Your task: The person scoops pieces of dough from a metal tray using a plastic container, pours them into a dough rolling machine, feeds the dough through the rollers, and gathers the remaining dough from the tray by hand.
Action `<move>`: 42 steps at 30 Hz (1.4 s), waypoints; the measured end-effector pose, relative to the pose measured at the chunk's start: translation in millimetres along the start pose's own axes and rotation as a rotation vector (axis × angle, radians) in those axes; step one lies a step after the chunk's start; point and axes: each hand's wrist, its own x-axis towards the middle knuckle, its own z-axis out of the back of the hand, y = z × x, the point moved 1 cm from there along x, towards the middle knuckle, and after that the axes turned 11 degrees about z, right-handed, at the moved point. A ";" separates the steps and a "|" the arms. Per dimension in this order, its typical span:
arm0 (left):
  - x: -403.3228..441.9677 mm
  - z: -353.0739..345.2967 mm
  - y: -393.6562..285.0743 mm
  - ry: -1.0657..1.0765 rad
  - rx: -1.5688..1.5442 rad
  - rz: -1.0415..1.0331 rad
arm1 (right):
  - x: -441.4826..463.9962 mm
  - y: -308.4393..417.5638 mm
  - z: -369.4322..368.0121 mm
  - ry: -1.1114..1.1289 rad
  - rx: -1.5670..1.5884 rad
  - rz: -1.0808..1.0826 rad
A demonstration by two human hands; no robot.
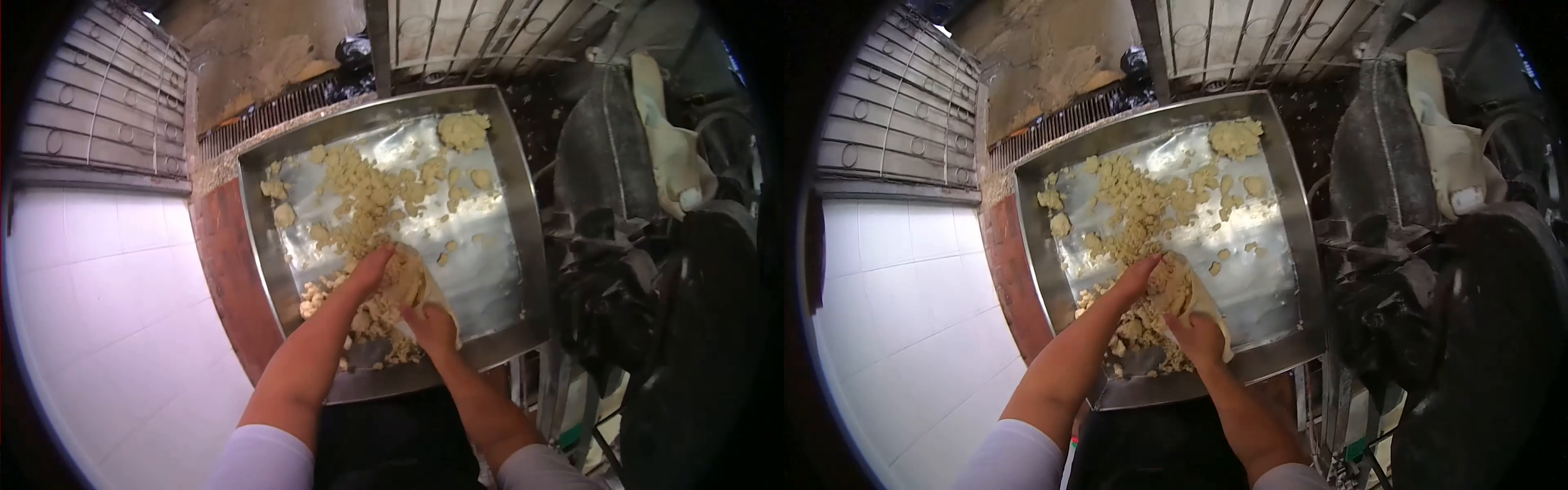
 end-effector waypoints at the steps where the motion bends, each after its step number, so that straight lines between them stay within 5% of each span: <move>1: -16.7 1.4 -23.0 0.061 -0.018 0.109 | -3.1 -7.9 -0.9 -0.074 -0.018 0.087; 3: -46.1 8.5 -50.5 0.125 -0.033 0.228 | -11.9 -25.0 -0.2 -0.091 0.130 0.052; 5: -69.6 23.4 -64.1 0.193 0.447 0.030 | -31.7 -34.3 9.0 -0.063 0.243 0.031; 9: -112.9 48.4 -56.5 0.264 0.329 -0.265 | -70.2 5.6 54.1 -0.161 0.559 0.139; 12: -152.1 66.1 -56.5 0.051 0.094 -0.493 | -104.8 54.3 94.3 -0.176 0.422 0.180; 14: -180.5 77.1 -58.9 0.035 -0.876 -0.201 | -125.2 70.7 97.8 -0.228 0.562 0.241; 15: -189.4 81.0 -50.6 0.054 -0.875 -0.242 | -135.6 79.0 100.4 -0.217 0.607 0.214; 17: -192.2 81.2 -38.2 0.601 -0.996 -0.101 | -154.0 104.8 110.4 -0.210 0.653 0.229; 20: -226.2 78.5 -94.9 0.609 -0.827 0.044 | -184.9 127.4 115.7 -0.195 0.600 0.159; 25: -258.7 66.7 -176.3 0.860 -0.291 -0.230 | -241.9 159.5 124.0 -0.236 0.871 0.075; 30: -333.9 32.5 -233.5 1.031 -0.232 -0.216 | -297.6 192.6 174.1 -0.322 0.985 0.097; 36: -432.7 -55.9 -356.2 0.967 0.129 -0.283 | -366.9 229.7 296.9 -0.485 1.203 0.115; 42: -571.9 -155.6 -472.4 0.859 0.214 -0.594 | -439.9 238.3 459.6 -0.545 1.173 0.349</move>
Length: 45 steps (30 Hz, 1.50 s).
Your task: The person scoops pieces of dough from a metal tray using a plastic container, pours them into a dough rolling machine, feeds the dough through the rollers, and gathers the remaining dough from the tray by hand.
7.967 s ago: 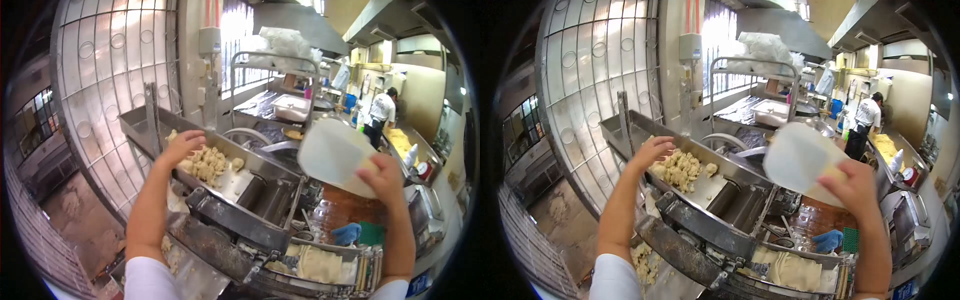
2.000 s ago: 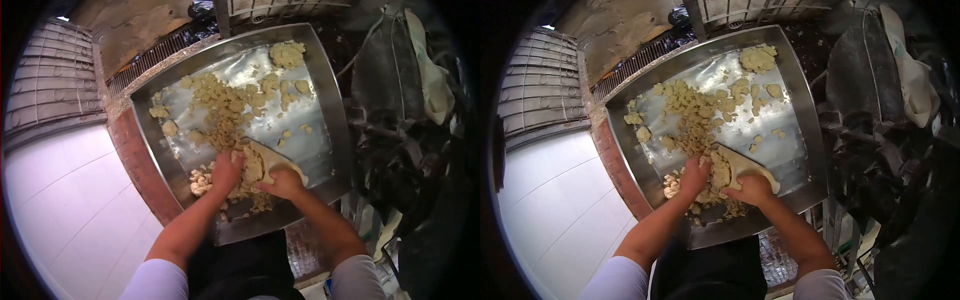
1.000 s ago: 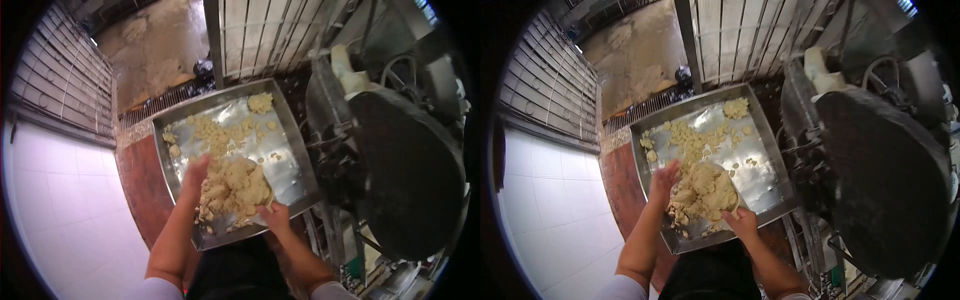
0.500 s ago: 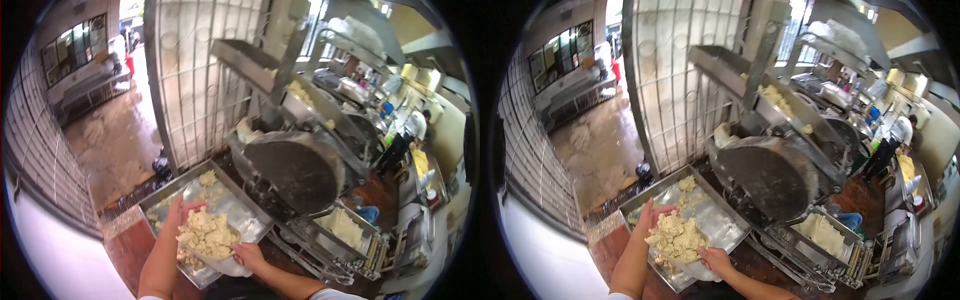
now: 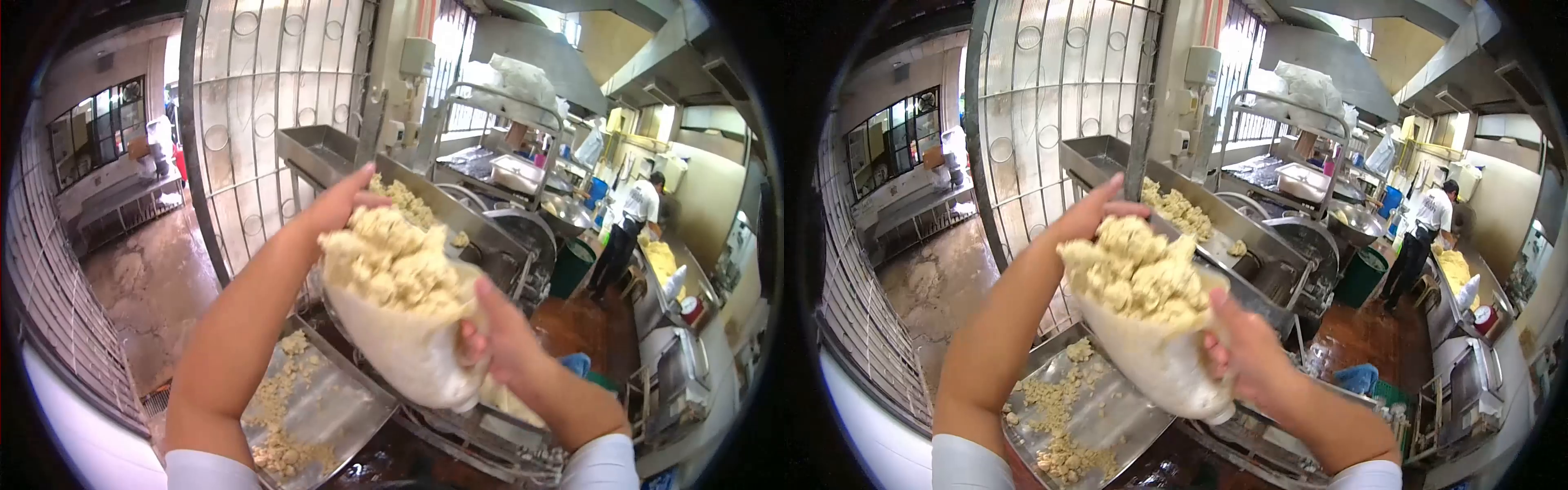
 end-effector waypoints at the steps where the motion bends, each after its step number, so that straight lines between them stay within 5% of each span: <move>1: 15.3 -15.2 -18.6 0.023 -0.054 -0.026 | 10.1 21.2 14.3 0.010 0.014 0.019; 8: 137.5 -67.4 -76.6 0.091 -0.223 -0.143 | 69.2 117.6 90.0 0.099 -0.071 0.166; 12: 142.9 -61.3 -83.9 -0.494 0.092 -0.405 | 104.0 126.6 129.0 -0.042 -0.128 0.209; 15: 106.0 -22.0 -90.8 -0.694 0.272 -0.736 | 130.8 125.3 144.5 -0.090 -0.160 0.237; 17: 93.8 26.9 -96.9 -0.681 0.038 -0.900 | 148.7 122.3 147.0 -0.162 -0.234 0.214; 20: 122.5 99.7 -107.0 -0.660 -0.357 -0.863 | 179.4 118.2 138.9 -0.199 -0.358 0.296; 25: 244.9 164.9 -83.5 -0.702 -0.233 -0.551 | 249.5 117.5 105.6 -0.279 -0.527 0.419; 28: 343.7 203.2 -64.7 -0.660 -0.247 -0.733 | 304.1 117.9 75.1 -0.360 -0.585 0.490; 32: 347.2 194.6 -58.6 -0.532 -0.516 -0.676 | 375.8 126.0 25.6 -0.229 -1.486 0.772; 34: 346.0 190.5 -57.2 -0.691 -0.532 -0.896 | 404.7 105.6 -2.6 -0.101 -1.865 1.142; 35: 351.9 195.0 -51.4 -0.692 -0.536 -0.875 | 419.1 93.9 -14.8 0.045 -2.013 1.070; 38: 357.1 205.6 -55.8 -0.878 -0.142 -0.845 | 446.0 66.0 -46.4 0.341 -2.226 0.922; 40: 342.9 194.9 -57.5 -0.898 0.185 -0.351 | 456.0 53.7 -53.7 0.528 -2.299 0.840; 45: 338.3 186.0 -54.7 -0.898 0.399 -0.439 | 463.1 57.6 -49.2 0.450 -2.303 0.909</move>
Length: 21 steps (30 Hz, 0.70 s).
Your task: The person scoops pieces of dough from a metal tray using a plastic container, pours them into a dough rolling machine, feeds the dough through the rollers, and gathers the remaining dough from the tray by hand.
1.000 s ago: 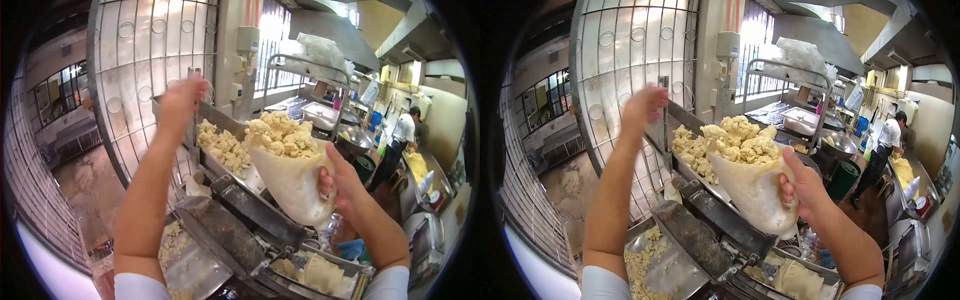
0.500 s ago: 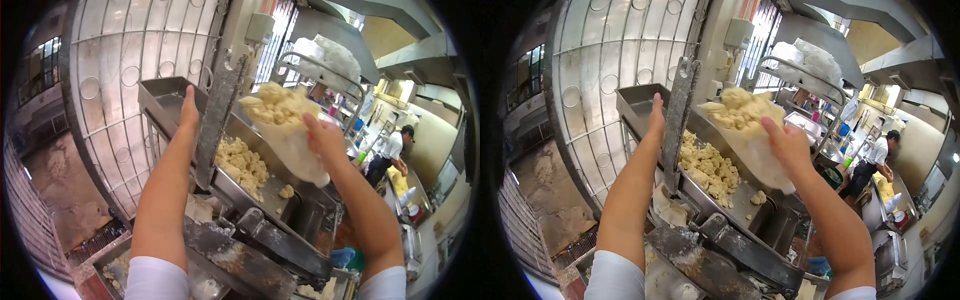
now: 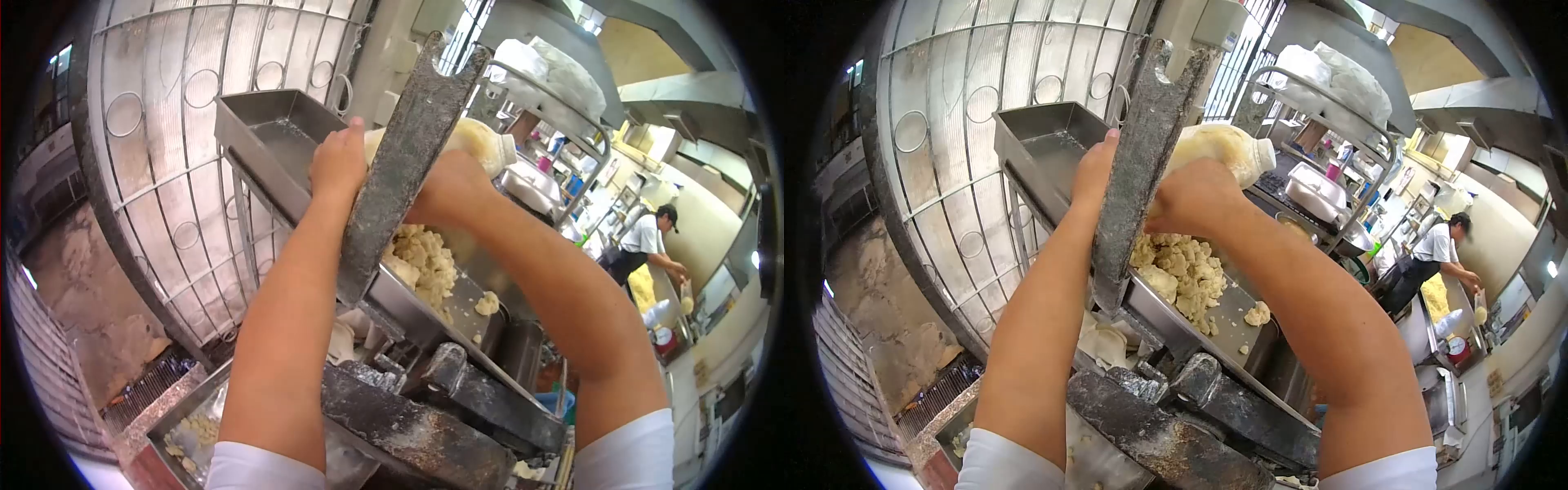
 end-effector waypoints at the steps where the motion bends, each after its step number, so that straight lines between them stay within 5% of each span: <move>1: 1.0 -3.0 3.4 0.000 -0.006 -0.004 | -1.4 0.2 3.8 0.071 -0.042 -0.013; 3: 4.5 -11.8 11.0 -0.101 0.018 -0.248 | -2.0 1.0 16.2 0.103 -0.061 -0.044; 16: 1.7 -12.5 7.4 -0.181 0.074 -0.255 | -11.5 -5.2 61.0 0.075 -0.120 -0.161; 21: 6.5 -13.2 9.5 -0.152 0.353 -0.377 | -15.4 -2.9 46.5 0.061 -0.073 -0.186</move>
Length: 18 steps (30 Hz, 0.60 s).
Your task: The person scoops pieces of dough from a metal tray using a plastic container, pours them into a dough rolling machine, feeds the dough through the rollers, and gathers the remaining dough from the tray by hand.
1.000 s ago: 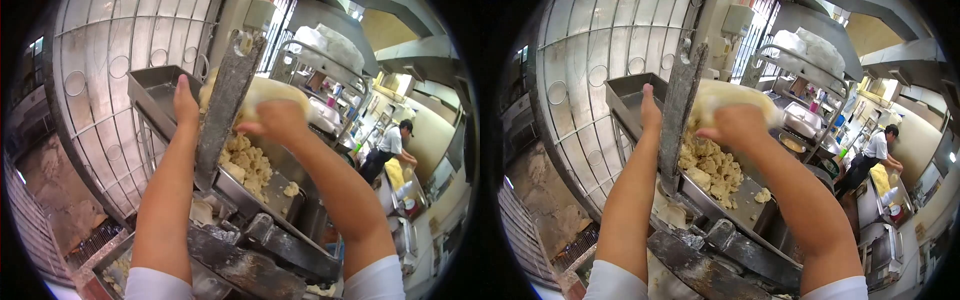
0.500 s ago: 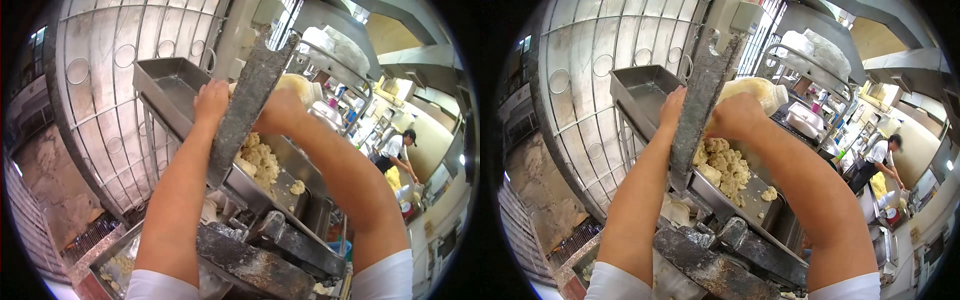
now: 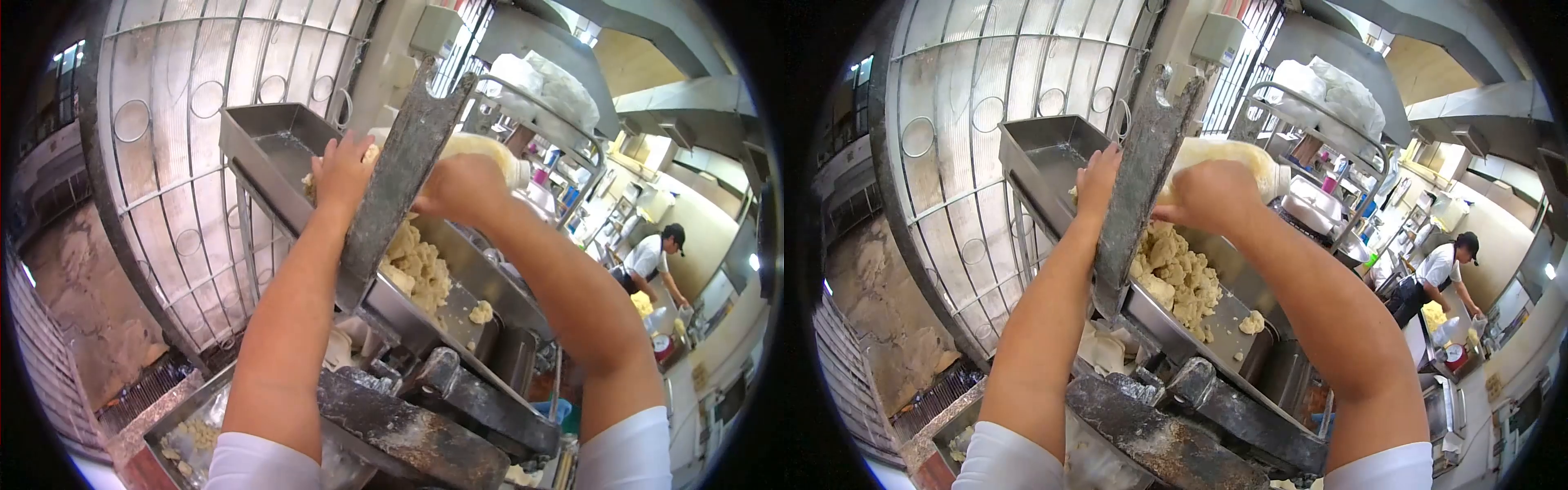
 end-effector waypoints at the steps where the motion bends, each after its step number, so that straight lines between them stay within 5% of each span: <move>1: -0.7 2.2 -1.2 -0.007 -0.005 -0.003 | -2.0 -1.1 -1.3 0.037 0.011 -0.002; 4: 1.3 -5.3 3.3 0.117 0.022 0.085 | -12.0 -11.1 -10.9 -0.040 0.019 0.070; 6: 10.1 -26.8 17.9 0.489 -0.249 0.309 | -14.7 -14.7 -12.7 -0.037 -0.010 0.100; 12: 15.8 -34.4 21.3 0.625 -0.328 0.483 | -10.0 -17.7 -14.9 0.092 -0.110 0.156; 13: 19.1 -45.8 29.7 0.631 -0.325 0.486 | -9.9 -18.1 -15.5 0.117 -0.123 0.147; 15: 22.8 -64.4 41.1 0.587 -0.578 0.180 | -11.0 -20.4 -14.7 0.102 -0.106 0.123; 18: 8.3 -30.2 5.4 0.585 -0.887 0.145 | -14.9 -22.3 -9.4 0.044 -0.080 0.090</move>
